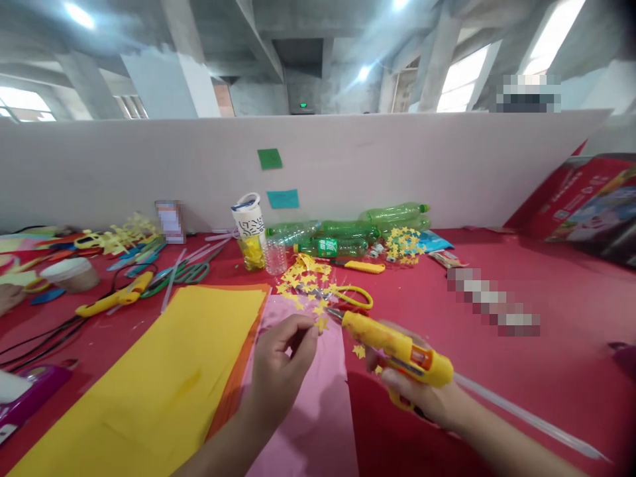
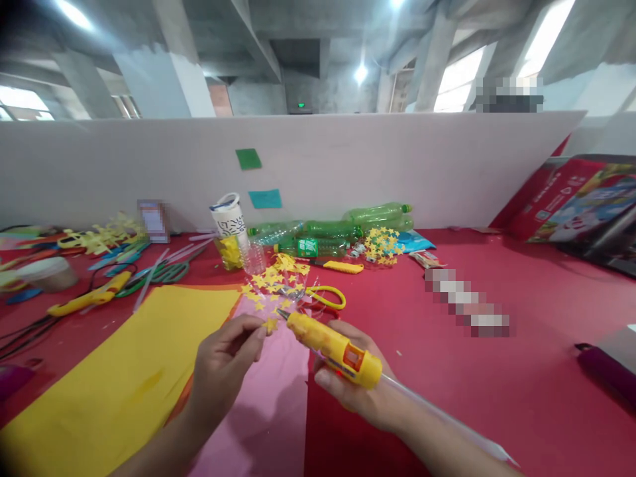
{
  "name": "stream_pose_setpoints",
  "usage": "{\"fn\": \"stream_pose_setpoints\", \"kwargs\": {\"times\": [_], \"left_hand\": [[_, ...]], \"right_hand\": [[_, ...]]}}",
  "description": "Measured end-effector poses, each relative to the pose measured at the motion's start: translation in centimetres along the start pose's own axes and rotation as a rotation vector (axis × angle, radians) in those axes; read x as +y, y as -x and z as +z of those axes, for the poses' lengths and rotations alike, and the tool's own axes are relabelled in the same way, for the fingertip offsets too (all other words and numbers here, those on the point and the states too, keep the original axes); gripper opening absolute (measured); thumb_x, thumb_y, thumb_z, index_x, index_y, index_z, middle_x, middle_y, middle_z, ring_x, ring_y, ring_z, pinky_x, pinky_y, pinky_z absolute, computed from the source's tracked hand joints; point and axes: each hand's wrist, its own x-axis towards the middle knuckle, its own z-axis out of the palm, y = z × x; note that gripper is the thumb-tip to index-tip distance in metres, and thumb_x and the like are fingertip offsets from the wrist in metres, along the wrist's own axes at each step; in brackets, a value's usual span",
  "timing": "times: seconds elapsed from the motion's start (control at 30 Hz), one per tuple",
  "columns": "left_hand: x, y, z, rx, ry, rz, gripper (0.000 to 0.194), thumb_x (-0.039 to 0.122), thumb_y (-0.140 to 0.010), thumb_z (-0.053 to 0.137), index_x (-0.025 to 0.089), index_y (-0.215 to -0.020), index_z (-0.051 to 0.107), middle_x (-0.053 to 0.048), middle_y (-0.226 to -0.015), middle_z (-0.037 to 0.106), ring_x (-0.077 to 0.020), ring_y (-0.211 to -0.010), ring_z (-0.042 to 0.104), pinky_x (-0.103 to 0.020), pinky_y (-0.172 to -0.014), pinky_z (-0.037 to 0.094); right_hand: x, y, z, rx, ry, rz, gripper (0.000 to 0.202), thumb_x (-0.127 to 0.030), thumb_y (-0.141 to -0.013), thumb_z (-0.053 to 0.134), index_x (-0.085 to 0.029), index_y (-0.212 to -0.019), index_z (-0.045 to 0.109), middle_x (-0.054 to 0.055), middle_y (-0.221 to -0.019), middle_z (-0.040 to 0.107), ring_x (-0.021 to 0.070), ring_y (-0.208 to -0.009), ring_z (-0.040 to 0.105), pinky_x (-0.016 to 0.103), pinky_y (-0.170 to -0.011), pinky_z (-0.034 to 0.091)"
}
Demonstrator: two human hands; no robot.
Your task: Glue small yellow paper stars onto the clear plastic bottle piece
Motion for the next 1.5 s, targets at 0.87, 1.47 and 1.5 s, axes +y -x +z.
{"fn": "stream_pose_setpoints", "kwargs": {"times": [0.87,1.47,1.5], "left_hand": [[-0.3,-0.2,0.3,0.037,-0.193,0.217,0.013,0.013,-0.081,0.051,0.018,-0.069,0.057,0.004,-0.060,0.053,-0.0080,-0.053,0.043,-0.018,-0.053,0.036],[-0.3,-0.3,0.3,0.035,-0.183,0.235,0.014,0.012,-0.082,0.052,0.017,-0.069,0.056,0.004,-0.061,0.052,-0.0076,-0.053,0.042,-0.018,-0.052,0.035],[-0.3,-0.3,0.3,0.037,-0.180,0.237,0.014,0.012,-0.082,0.052,0.017,-0.069,0.056,0.004,-0.060,0.052,-0.0076,-0.052,0.042,-0.018,-0.052,0.035]], "right_hand": [[1.9,1.3,0.5,0.136,0.240,-0.023,0.028,-0.030,-0.078,0.063,-0.025,-0.106,0.058,0.006,-0.089,0.070,0.0220,-0.073,0.069,0.033,-0.060,0.058],[0.4,0.6,0.2,0.041,0.385,-0.083,0.010,-0.029,-0.079,0.056,-0.022,-0.080,0.062,0.003,-0.069,0.061,0.0172,-0.058,0.058,0.027,-0.052,0.049],[0.3,0.7,0.2,0.030,0.392,-0.060,0.011,-0.030,-0.080,0.056,-0.021,-0.080,0.062,0.003,-0.069,0.061,0.0170,-0.059,0.058,0.027,-0.052,0.049]]}}
